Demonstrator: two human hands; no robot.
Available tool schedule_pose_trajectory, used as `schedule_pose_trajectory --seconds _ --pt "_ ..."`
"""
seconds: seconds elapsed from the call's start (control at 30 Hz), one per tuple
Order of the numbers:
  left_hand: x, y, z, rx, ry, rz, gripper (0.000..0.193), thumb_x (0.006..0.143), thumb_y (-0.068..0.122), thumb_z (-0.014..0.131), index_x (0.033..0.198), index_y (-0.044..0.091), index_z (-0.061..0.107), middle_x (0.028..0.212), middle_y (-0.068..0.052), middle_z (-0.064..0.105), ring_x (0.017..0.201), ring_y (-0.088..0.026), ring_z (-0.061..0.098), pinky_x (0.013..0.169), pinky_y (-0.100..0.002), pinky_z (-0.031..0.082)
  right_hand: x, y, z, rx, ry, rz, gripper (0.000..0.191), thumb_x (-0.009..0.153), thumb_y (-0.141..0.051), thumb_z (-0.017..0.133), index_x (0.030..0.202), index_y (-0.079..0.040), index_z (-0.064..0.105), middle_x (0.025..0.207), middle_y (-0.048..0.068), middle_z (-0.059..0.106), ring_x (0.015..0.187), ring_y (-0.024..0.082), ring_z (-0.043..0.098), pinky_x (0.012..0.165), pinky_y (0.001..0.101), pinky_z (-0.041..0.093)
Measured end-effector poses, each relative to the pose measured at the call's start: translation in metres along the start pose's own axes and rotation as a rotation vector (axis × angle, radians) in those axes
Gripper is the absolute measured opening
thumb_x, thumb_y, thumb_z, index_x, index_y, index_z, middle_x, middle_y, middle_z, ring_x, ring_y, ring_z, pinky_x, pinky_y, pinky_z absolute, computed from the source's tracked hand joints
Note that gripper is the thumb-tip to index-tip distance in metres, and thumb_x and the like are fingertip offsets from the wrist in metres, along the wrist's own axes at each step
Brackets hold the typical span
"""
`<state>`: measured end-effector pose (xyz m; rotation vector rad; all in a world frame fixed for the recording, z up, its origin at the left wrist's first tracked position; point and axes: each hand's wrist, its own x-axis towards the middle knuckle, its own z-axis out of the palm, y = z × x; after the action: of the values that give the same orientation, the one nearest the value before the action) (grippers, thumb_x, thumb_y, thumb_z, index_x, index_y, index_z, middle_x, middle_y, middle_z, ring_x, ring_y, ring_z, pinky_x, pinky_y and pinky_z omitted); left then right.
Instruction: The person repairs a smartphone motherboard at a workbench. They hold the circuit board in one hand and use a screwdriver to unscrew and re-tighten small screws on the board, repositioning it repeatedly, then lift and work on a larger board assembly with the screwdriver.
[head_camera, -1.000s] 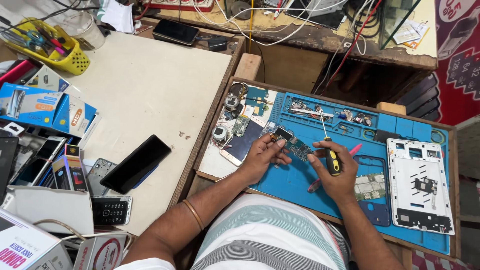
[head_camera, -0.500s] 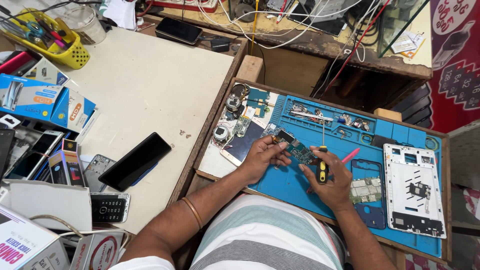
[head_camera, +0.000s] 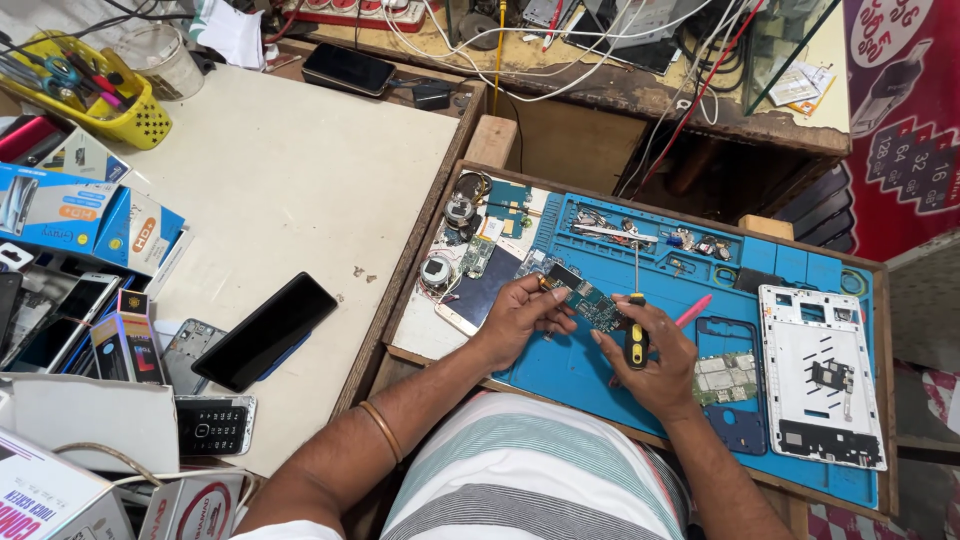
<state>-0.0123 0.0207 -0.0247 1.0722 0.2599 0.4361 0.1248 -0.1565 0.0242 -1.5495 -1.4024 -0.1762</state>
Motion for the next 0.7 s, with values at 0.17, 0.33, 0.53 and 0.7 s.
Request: schedule_pose_trajectory --seconds 0.17,0.33,0.53,0.7 --pt "-0.0002 0.0014 0.0010 0.004 0.007 -0.008 0.024 0.103 0.027 0.064 0.109 0.004 0.066 0.094 -0.009 0.073 0.083 -0.015 0.074 0.074 -0.027 0.062 0.0007 -0.0003 -0.0003 0.006 0.001 0.007 0.053 0.079 -0.013 0.088 0.124 -0.007 0.062 0.119 0.016 0.073 0.102 0.022 0.075 0.082 0.0318 0.065" --pt "-0.0001 0.0005 0.0006 0.009 0.010 -0.003 0.025 0.104 0.029 0.065 0.107 0.004 0.067 0.092 -0.008 0.073 0.083 -0.015 0.075 0.074 -0.028 0.062 0.0009 -0.0007 -0.0011 -0.005 -0.005 -0.005 0.052 0.080 -0.012 0.088 0.125 -0.007 0.063 0.119 0.016 0.073 0.104 0.023 0.075 0.084 0.0331 0.064" --pt "0.0001 -0.0003 0.0001 0.022 0.010 -0.002 0.024 0.104 0.028 0.065 0.106 0.005 0.066 0.092 -0.008 0.074 0.083 -0.015 0.075 0.073 -0.027 0.062 0.0009 -0.0007 -0.0007 0.012 -0.006 0.013 0.051 0.080 -0.013 0.088 0.124 -0.007 0.063 0.119 0.016 0.073 0.104 0.023 0.075 0.084 0.0325 0.065" --pt "0.0004 -0.0009 0.0001 0.013 0.009 -0.002 0.023 0.104 0.028 0.065 0.106 0.005 0.066 0.092 -0.008 0.074 0.082 -0.015 0.075 0.073 -0.028 0.062 0.0003 0.0000 -0.0008 0.004 -0.004 -0.010 0.051 0.080 -0.013 0.087 0.124 -0.007 0.063 0.119 0.016 0.073 0.105 0.023 0.075 0.086 0.0338 0.064"
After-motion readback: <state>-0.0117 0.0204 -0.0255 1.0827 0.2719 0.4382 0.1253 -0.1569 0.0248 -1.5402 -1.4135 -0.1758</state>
